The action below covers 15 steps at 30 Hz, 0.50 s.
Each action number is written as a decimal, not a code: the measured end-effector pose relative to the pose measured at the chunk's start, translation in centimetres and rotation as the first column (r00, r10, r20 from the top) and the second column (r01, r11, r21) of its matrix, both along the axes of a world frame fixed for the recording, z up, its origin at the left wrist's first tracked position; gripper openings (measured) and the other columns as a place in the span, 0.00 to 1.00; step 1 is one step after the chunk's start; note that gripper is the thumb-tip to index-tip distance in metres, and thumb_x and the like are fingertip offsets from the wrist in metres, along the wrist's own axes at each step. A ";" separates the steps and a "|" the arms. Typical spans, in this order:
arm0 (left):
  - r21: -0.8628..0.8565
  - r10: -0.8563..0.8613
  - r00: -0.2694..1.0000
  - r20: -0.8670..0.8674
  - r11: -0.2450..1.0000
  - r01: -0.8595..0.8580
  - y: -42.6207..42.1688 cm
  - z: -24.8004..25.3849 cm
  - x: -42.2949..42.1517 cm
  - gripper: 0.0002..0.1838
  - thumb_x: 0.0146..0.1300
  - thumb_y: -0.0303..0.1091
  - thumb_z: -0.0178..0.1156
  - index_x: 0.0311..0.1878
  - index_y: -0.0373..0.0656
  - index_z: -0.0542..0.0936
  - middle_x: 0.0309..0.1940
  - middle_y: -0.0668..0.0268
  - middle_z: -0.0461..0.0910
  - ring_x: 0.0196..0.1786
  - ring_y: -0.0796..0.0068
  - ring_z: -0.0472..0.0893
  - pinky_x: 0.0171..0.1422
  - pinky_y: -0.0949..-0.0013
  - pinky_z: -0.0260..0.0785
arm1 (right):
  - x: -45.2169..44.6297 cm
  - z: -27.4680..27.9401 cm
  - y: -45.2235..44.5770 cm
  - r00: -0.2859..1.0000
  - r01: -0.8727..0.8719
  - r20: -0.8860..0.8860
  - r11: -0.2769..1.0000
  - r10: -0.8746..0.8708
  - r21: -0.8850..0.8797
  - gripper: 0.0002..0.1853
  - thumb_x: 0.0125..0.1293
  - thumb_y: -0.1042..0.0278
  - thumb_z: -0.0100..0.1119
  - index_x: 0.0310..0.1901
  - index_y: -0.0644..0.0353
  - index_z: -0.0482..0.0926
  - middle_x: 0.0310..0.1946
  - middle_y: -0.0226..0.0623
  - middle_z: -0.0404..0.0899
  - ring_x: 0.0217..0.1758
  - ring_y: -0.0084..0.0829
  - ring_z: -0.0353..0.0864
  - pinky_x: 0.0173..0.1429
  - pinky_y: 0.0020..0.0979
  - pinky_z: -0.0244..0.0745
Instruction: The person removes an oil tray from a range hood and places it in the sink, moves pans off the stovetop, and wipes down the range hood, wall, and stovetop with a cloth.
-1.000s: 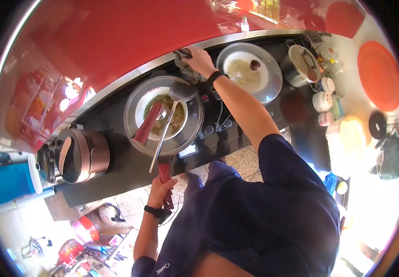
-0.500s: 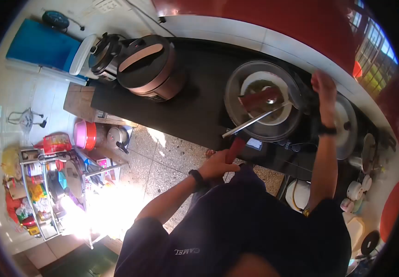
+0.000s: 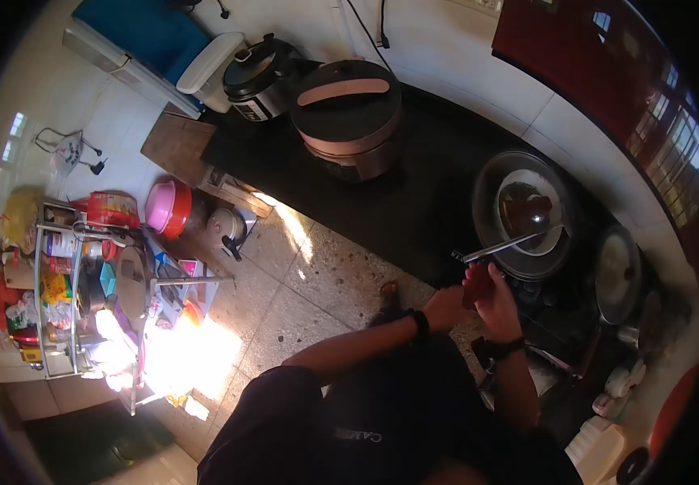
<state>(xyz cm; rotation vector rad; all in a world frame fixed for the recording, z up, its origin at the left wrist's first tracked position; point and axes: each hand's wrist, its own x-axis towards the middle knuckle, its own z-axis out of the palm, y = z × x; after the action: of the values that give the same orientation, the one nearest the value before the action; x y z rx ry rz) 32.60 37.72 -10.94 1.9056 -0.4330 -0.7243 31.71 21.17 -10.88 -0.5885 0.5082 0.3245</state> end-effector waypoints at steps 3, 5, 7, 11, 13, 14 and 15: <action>0.094 0.074 0.996 0.041 0.992 -0.078 -0.1 0.2 -0.4 0.18 0.53 0.40 0.63 0.40 0.33 0.81 0.34 0.45 0.84 0.42 0.43 0.84 0.48 0.50 0.77 | 2.2 1.0 2.1 0.999 0.041 0.013 0.999 -0.040 -0.021 0.08 0.74 0.62 0.59 0.42 0.57 0.78 0.32 0.31 0.82 0.37 0.28 0.83 0.47 0.34 0.80; 0.038 0.040 0.999 -0.024 0.999 -0.039 1.3 4.1 -0.1 0.18 0.52 0.40 0.64 0.35 0.31 0.79 0.30 0.44 0.83 0.40 0.45 0.85 0.44 0.52 0.78 | 2.0 -0.1 1.6 1.000 0.027 0.003 0.999 -0.027 0.020 0.07 0.73 0.64 0.60 0.36 0.55 0.77 0.27 0.29 0.78 0.30 0.25 0.79 0.41 0.30 0.78; 0.053 -0.198 0.979 0.057 0.979 0.195 1.3 5.5 -0.3 0.18 0.52 0.40 0.65 0.36 0.32 0.79 0.29 0.45 0.83 0.39 0.47 0.85 0.43 0.54 0.78 | 0.9 1.1 2.3 0.996 0.093 0.002 0.996 -0.093 0.015 0.08 0.71 0.66 0.63 0.35 0.56 0.76 0.25 0.28 0.77 0.27 0.24 0.78 0.37 0.28 0.78; 0.030 0.009 0.992 0.129 0.999 -0.012 -0.8 0.5 -2.7 0.17 0.52 0.42 0.64 0.36 0.35 0.79 0.29 0.49 0.83 0.37 0.47 0.85 0.41 0.51 0.75 | 0.2 0.3 1.6 0.989 0.115 -0.098 0.992 -0.110 0.046 0.08 0.67 0.68 0.67 0.35 0.58 0.77 0.25 0.29 0.77 0.27 0.25 0.77 0.35 0.28 0.77; -0.045 0.071 0.993 0.093 0.997 -0.067 -0.7 2.1 -3.8 0.17 0.52 0.41 0.64 0.36 0.35 0.79 0.29 0.49 0.83 0.38 0.47 0.85 0.42 0.51 0.75 | -0.1 0.1 2.0 0.987 0.124 -0.109 0.992 -0.122 0.017 0.08 0.67 0.68 0.68 0.34 0.59 0.77 0.25 0.29 0.77 0.27 0.25 0.77 0.35 0.28 0.77; -0.103 0.150 0.988 0.041 0.984 -0.145 -0.6 2.8 -4.6 0.17 0.51 0.40 0.63 0.36 0.34 0.79 0.29 0.49 0.83 0.38 0.46 0.84 0.42 0.51 0.75 | -0.8 0.3 2.1 0.985 0.112 -0.131 0.994 -0.111 -0.001 0.09 0.67 0.68 0.68 0.34 0.59 0.78 0.25 0.30 0.77 0.27 0.25 0.77 0.35 0.28 0.77; -0.104 0.146 0.988 0.042 0.985 -0.141 -0.5 2.6 -5.2 0.17 0.51 0.40 0.63 0.36 0.34 0.79 0.29 0.49 0.83 0.38 0.46 0.84 0.42 0.51 0.75 | -1.5 0.4 2.1 0.985 0.116 -0.130 0.993 -0.116 -0.002 0.09 0.67 0.68 0.68 0.34 0.59 0.78 0.25 0.30 0.77 0.27 0.25 0.77 0.35 0.28 0.77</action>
<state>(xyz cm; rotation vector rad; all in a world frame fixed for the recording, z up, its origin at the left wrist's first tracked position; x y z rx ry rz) 27.42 37.27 -8.37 1.8410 -0.3526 -0.5518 30.19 23.26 -10.45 -0.5324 0.6639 0.2542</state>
